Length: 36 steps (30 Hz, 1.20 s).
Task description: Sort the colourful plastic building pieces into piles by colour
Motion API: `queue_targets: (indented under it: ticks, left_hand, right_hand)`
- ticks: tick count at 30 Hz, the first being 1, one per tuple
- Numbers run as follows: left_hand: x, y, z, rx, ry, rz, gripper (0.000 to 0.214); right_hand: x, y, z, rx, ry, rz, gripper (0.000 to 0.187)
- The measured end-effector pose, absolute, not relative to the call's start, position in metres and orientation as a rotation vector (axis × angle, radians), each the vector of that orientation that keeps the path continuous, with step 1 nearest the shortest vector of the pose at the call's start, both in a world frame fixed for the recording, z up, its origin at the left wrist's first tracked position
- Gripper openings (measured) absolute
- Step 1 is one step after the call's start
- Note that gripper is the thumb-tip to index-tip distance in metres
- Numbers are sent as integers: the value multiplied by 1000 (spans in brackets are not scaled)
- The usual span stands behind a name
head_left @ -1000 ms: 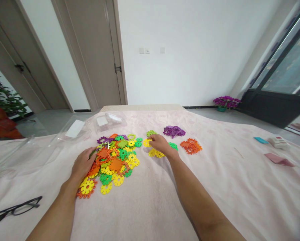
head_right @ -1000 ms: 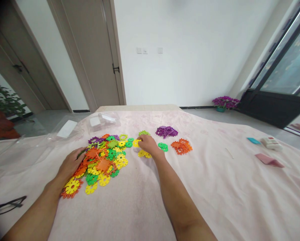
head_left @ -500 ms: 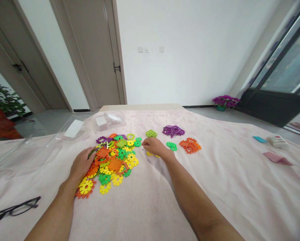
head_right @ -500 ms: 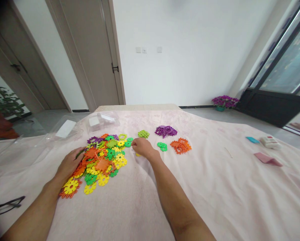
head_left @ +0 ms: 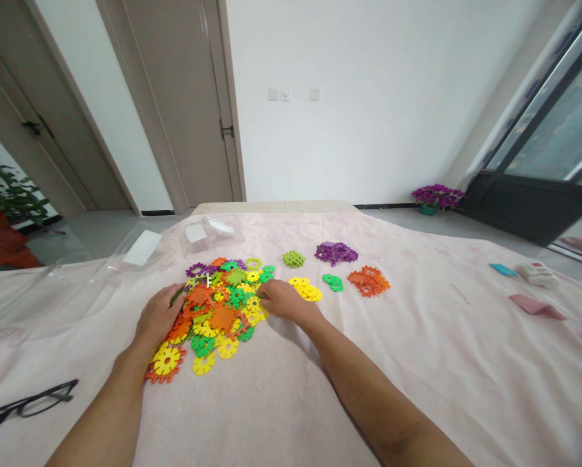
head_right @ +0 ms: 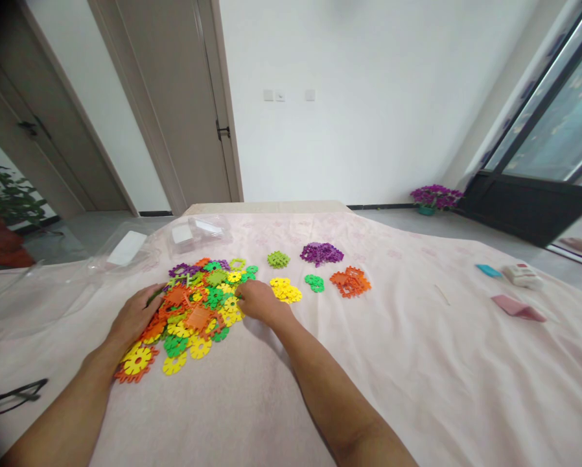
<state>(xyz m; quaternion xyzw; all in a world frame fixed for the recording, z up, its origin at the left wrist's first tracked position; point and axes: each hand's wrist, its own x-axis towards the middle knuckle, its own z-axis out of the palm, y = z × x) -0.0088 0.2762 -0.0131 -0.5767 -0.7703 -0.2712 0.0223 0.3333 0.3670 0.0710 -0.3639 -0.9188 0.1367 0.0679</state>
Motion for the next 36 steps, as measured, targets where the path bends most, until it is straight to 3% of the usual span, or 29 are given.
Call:
queue_targets:
  ticks: [25,36]
  left_hand:
    - [-7,278,-11,-1828,-2378,-926,61]
    - [7,279,-7,-1940,-2310,-1128,61]
  right_hand:
    - [331,377,55,-1131,-2613,437,32]
    - [326,372,54,-1070,-2553,508,30]
